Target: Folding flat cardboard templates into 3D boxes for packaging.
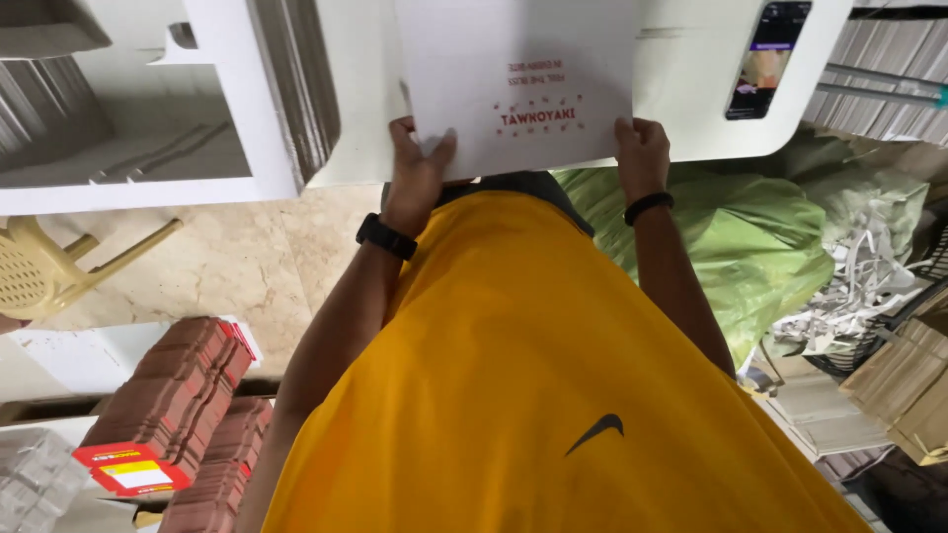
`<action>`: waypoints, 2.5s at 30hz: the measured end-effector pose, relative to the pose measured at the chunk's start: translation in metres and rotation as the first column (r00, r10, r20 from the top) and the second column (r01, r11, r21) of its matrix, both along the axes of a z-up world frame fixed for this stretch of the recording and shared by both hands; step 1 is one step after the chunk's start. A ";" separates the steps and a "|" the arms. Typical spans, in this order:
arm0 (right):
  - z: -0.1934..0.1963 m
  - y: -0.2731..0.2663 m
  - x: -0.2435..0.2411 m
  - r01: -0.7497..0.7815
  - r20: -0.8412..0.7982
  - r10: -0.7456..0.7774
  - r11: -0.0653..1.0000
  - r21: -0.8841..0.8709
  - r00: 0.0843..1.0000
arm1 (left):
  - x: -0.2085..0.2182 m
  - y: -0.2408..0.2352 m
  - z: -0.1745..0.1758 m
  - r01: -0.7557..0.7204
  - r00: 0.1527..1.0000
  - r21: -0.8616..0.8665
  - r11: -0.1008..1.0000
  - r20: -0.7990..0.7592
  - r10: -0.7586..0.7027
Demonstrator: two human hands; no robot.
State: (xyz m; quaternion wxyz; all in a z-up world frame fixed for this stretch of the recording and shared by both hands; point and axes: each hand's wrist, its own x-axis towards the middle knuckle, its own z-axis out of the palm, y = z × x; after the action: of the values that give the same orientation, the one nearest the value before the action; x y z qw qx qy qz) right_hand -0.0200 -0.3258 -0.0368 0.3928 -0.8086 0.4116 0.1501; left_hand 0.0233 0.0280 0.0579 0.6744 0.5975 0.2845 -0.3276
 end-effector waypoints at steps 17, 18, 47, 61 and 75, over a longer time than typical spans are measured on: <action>0.045 -0.002 0.047 0.178 -0.085 -0.171 0.657 0.733 0.982 | -0.031 0.002 0.009 -0.274 0.948 0.008 0.962 -0.169 0.271; 0.046 -0.002 0.050 0.170 -0.082 -0.163 0.651 0.740 0.983 | -0.021 -0.001 0.020 -0.280 0.940 0.000 0.960 -0.203 0.274; 0.008 0.021 0.041 -0.288 -0.206 0.298 0.955 0.079 0.932 | -0.021 0.016 -0.099 0.384 0.908 0.652 0.654 -0.135 -0.397; 0.022 0.014 0.044 -0.314 -0.214 0.338 0.940 0.135 0.917 | -0.003 0.000 -0.037 0.135 0.990 0.251 0.958 0.005 -0.141; 0.071 0.020 0.058 -0.123 -0.060 0.168 0.883 0.453 0.984 | -0.003 0.014 -0.045 0.304 0.950 0.338 0.891 -0.035 -0.311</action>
State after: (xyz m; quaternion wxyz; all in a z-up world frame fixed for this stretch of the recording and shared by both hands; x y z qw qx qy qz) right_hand 0.0380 -0.3059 0.0345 0.5352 -0.7168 0.3229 0.3089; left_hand 0.0208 0.0423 0.0132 0.5038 0.7453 0.2318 -0.3702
